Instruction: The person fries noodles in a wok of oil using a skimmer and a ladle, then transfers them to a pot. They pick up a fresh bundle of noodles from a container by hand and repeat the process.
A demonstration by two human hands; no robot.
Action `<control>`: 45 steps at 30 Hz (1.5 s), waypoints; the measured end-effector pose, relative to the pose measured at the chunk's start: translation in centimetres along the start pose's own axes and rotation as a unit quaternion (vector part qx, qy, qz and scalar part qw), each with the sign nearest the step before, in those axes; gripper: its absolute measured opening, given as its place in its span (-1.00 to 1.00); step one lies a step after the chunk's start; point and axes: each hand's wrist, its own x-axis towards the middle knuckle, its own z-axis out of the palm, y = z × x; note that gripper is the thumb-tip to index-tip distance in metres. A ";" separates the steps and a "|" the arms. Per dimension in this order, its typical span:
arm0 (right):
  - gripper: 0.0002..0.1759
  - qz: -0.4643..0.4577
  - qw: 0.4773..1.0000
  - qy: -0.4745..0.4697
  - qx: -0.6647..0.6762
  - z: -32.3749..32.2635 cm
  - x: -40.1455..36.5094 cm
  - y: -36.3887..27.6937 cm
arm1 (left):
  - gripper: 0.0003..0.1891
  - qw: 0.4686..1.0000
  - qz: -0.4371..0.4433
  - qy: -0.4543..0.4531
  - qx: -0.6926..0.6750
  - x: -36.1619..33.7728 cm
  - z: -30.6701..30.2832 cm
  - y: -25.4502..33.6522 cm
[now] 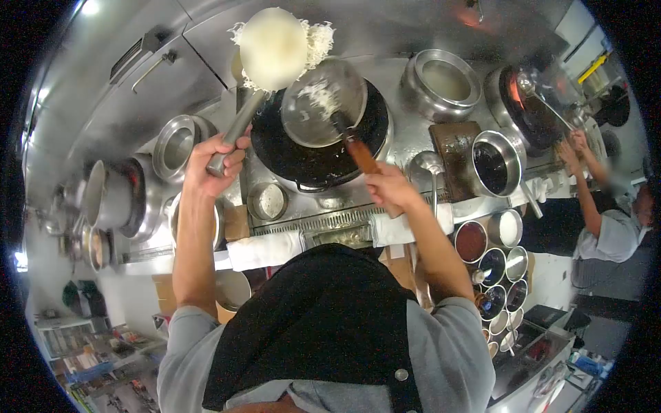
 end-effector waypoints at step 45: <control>-0.82 -0.084 0.992 0.049 -0.081 -0.6 -9.7 -2.9 | -0.59 0.999 0.016 0.024 -0.029 -7.8 1.0 -5.2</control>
